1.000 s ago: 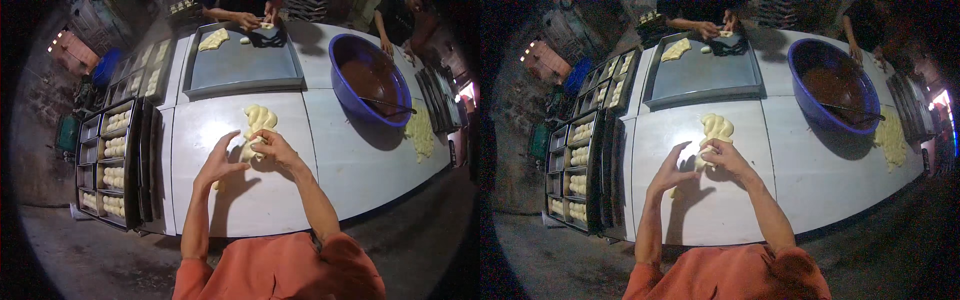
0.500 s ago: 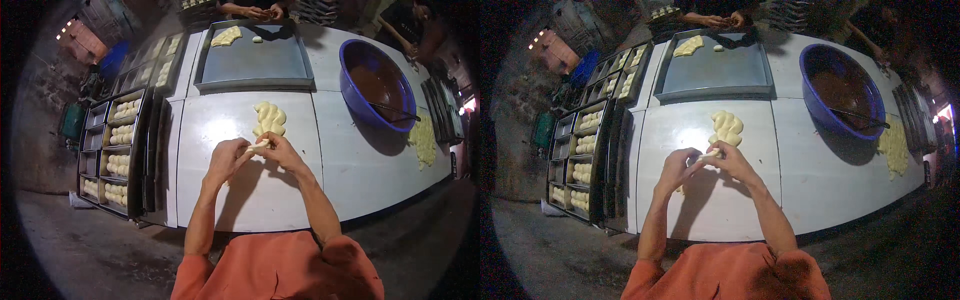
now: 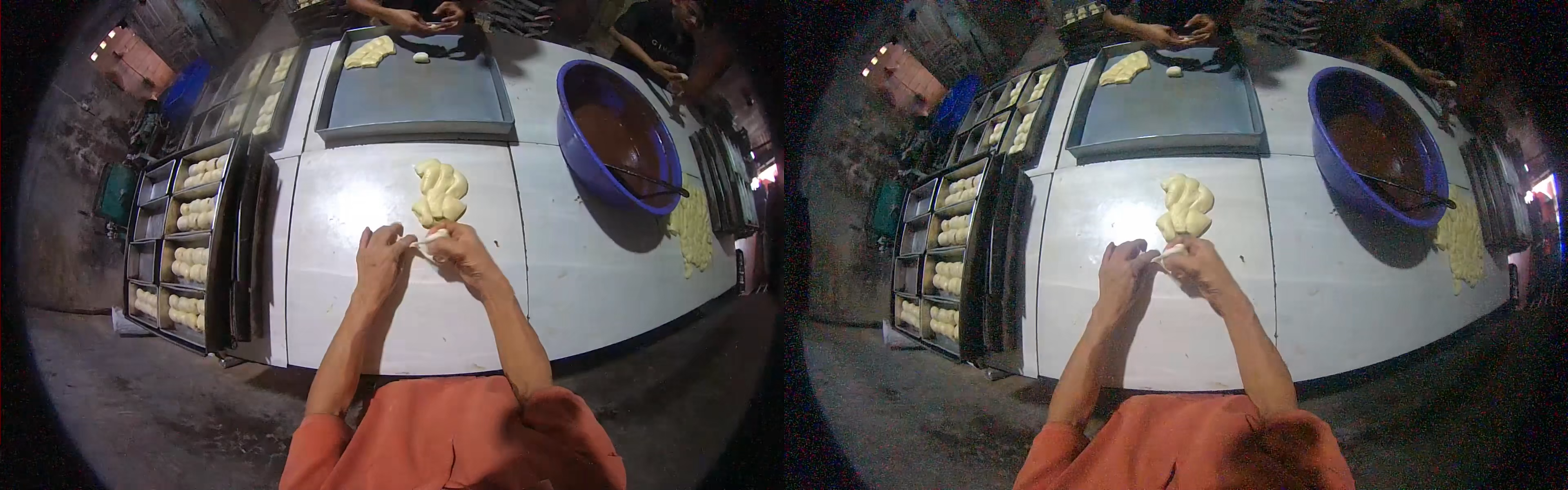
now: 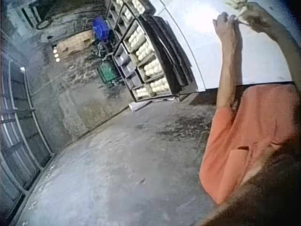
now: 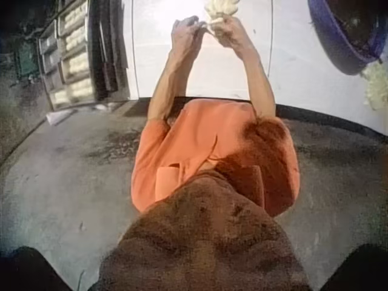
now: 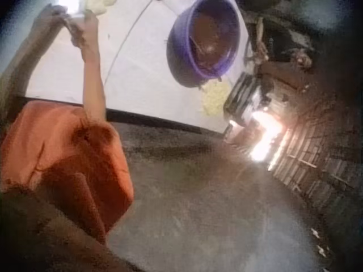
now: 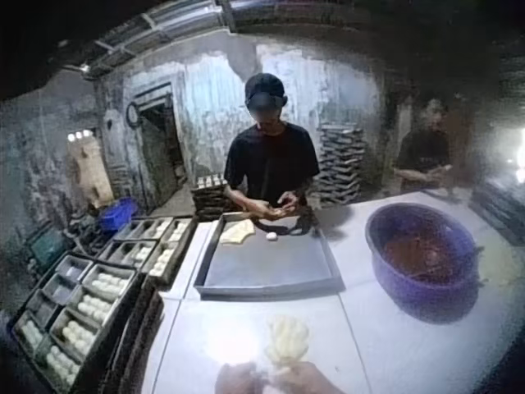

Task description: The person shapes dough pieces by hand, folds and pinches them together into rolls, and places the assembled dough rolls into metal baking pans.

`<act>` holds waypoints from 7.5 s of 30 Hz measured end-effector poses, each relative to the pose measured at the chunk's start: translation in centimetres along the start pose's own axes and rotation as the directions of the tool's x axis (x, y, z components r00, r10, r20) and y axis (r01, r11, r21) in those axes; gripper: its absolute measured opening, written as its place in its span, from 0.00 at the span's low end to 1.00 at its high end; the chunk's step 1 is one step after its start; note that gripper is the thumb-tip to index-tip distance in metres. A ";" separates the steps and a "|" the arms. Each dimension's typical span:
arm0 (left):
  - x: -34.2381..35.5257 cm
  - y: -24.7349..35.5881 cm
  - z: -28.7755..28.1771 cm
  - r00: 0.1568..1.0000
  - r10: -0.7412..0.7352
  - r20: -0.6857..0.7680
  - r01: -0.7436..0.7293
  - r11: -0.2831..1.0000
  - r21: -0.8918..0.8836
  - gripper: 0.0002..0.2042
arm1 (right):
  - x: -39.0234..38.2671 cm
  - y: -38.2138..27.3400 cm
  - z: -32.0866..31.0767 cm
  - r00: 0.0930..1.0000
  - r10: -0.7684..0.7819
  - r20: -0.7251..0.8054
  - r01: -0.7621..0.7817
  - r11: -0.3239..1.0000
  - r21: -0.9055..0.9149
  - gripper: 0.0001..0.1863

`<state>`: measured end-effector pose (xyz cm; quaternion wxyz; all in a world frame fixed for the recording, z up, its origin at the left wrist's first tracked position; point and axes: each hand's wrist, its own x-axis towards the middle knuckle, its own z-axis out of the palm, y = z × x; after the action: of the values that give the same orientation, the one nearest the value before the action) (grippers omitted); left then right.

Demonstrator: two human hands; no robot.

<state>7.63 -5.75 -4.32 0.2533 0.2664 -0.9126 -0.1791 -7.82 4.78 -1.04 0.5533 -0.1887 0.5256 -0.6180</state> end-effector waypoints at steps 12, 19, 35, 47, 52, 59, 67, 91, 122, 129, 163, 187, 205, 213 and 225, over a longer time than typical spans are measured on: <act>3.7 4.3 -1.5 0.926 -0.063 0.372 0.276 0.786 -0.554 0.39 | -1.7 -1.2 -3.9 0.990 -0.141 -0.013 0.142 0.980 0.138 0.19; 4.2 6.7 -0.1 0.858 -0.223 0.462 0.504 0.538 -0.676 0.16 | -2.6 -1.0 -5.7 0.864 -0.453 -0.221 0.273 0.789 -0.550 0.18; 7.7 18.3 8.3 0.999 -0.005 -0.046 -0.043 0.285 -0.958 0.49 | -7.0 -6.9 -9.5 0.959 -0.246 -0.140 0.279 0.735 0.618 0.18; 5.9 16.0 1.7 0.848 -0.160 0.505 0.493 0.589 -0.640 0.23 | -2.4 -22.6 -29.5 0.804 -0.481 -0.348 -0.096 0.473 -0.876 0.17; 4.5 14.5 2.1 0.759 -0.242 0.604 0.651 0.285 -0.704 0.24 | 2.3 -18.3 -36.4 0.965 -0.221 -0.142 -0.147 -0.006 -0.989 0.16; 4.3 13.4 0.6 0.706 -0.212 0.676 0.686 0.443 -0.577 0.23 | 3.5 -17.8 -39.9 0.974 -0.003 -0.227 -0.227 -0.056 -0.972 0.22; 3.3 12.6 2.3 0.802 -0.126 0.583 0.539 0.572 -0.618 0.21 | -2.1 -21.5 -30.6 0.953 -0.242 -0.183 -0.146 0.164 -0.976 0.17; 1.3 8.7 3.8 0.714 -0.428 0.554 0.436 -0.348 -0.830 0.10 | -4.7 -1.2 -6.9 0.942 -0.331 -0.064 0.329 0.944 -0.031 0.28; 0.4 5.7 -0.1 0.819 -0.205 0.536 0.560 0.082 -0.825 0.12 | -3.9 2.8 -1.4 0.718 -0.690 -0.092 0.586 0.671 -0.455 0.13; -0.8 7.6 -0.5 0.770 -0.245 0.590 0.573 -0.142 -0.807 0.15 | -3.6 3.1 -1.9 0.695 -0.707 -0.130 0.421 0.547 -0.724 0.14; 1.7 6.2 -2.0 0.762 -0.314 0.567 0.646 0.295 -0.705 0.22 | -5.0 -0.9 -3.4 0.977 -0.185 -0.104 0.165 0.971 -0.171 0.15; 3.8 14.5 5.0 0.858 -0.235 0.457 0.513 0.391 -0.764 0.21 | -1.3 -22.1 -30.9 0.880 -0.332 -0.339 -0.148 0.486 -0.861 0.11; 7.9 18.4 6.6 0.823 -0.073 0.563 0.568 0.109 -0.816 0.21 | -4.0 -17.0 -20.4 0.879 -0.403 -0.255 0.429 0.902 0.050 0.11; 6.8 14.7 5.9 0.770 -0.293 0.566 0.479 -0.320 -0.817 0.18 | -4.9 -7.8 -12.0 0.974 -0.223 -0.040 0.226 0.945 0.237 0.21; 3.1 9.6 3.1 0.810 -0.531 0.246 0.353 0.108 -0.929 0.18 | -2.4 -0.9 -3.3 0.722 -0.689 -0.061 0.449 0.533 -0.717 0.09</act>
<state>-0.16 0.73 -1.27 0.3613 0.3318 -0.4704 -0.7336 -10.21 8.23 -0.66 0.1143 -0.4250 0.7005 -0.5617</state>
